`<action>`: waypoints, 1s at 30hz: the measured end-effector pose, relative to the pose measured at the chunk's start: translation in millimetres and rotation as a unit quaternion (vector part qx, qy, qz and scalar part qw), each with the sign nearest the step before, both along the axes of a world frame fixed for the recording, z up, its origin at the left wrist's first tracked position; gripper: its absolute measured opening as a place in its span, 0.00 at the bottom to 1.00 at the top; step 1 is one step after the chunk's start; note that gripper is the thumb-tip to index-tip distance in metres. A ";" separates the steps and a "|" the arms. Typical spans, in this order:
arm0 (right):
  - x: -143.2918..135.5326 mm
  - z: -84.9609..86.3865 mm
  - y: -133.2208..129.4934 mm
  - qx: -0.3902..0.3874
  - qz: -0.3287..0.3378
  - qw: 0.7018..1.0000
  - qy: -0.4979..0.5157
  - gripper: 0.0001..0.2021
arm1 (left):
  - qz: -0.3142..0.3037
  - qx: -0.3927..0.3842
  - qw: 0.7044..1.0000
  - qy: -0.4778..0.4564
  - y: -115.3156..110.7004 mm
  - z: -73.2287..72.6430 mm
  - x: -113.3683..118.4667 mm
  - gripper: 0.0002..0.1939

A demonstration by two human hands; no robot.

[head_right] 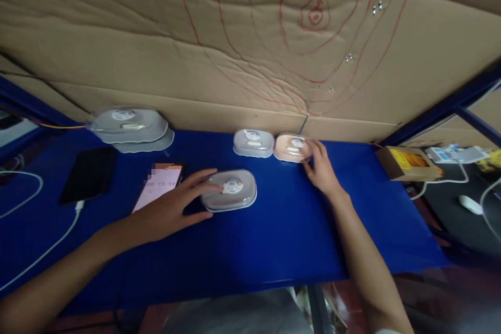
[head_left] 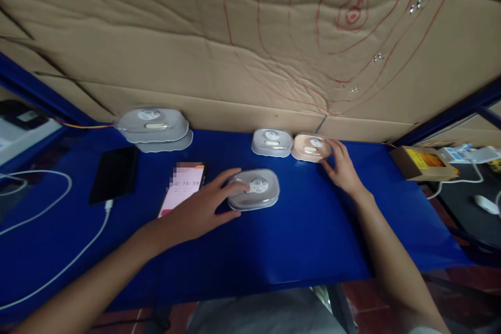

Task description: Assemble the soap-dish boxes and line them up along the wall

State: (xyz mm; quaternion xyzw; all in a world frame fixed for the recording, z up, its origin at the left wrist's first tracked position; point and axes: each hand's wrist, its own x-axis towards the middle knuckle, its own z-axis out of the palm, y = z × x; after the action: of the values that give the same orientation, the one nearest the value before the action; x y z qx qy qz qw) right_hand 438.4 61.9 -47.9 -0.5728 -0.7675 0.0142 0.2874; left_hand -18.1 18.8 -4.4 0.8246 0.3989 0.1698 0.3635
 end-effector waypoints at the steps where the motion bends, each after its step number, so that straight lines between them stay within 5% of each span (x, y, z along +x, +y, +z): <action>1: -7.8 -1.1 1.1 0.003 0.005 1.000 0.004 0.32 | -0.013 0.006 1.000 0.008 -3.4 -0.5 3.4 0.24; 7: -52.6 18.8 -19.4 0.018 0.038 0.997 0.068 0.28 | -0.027 0.012 1.000 0.011 -9.9 -5.3 27.0 0.38; 9: -71.9 31.3 -38.1 -0.010 0.104 0.991 0.081 0.26 | -0.027 0.015 1.000 0.001 -9.8 -8.2 32.6 0.43; 12: -103.1 41.3 -65.8 -0.097 0.249 0.964 0.010 0.41 | -0.027 0.025 0.999 0.006 -10.7 -15.2 37.3 0.49; 16: -125.6 37.5 -81.9 -0.127 0.302 0.943 -0.053 0.32 | -0.011 0.050 0.999 0.013 -15.7 -26.4 37.0 0.53; 23: -108.9 32.7 -73.5 -0.121 0.283 0.951 0.015 0.32 | -0.003 0.055 0.998 -0.011 -22.1 -35.5 30.5 0.54; 30: -92.4 7.1 -53.8 -0.066 0.164 0.984 -0.007 0.32 | -0.033 -0.032 0.999 -0.001 -18.9 -18.1 20.1 0.56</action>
State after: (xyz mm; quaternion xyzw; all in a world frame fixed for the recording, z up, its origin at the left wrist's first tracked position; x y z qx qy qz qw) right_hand 346.0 8.1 -40.9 -0.4570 -0.8505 0.1076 0.2371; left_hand 2.1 -0.1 -22.5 0.8251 0.3761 0.1457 0.3957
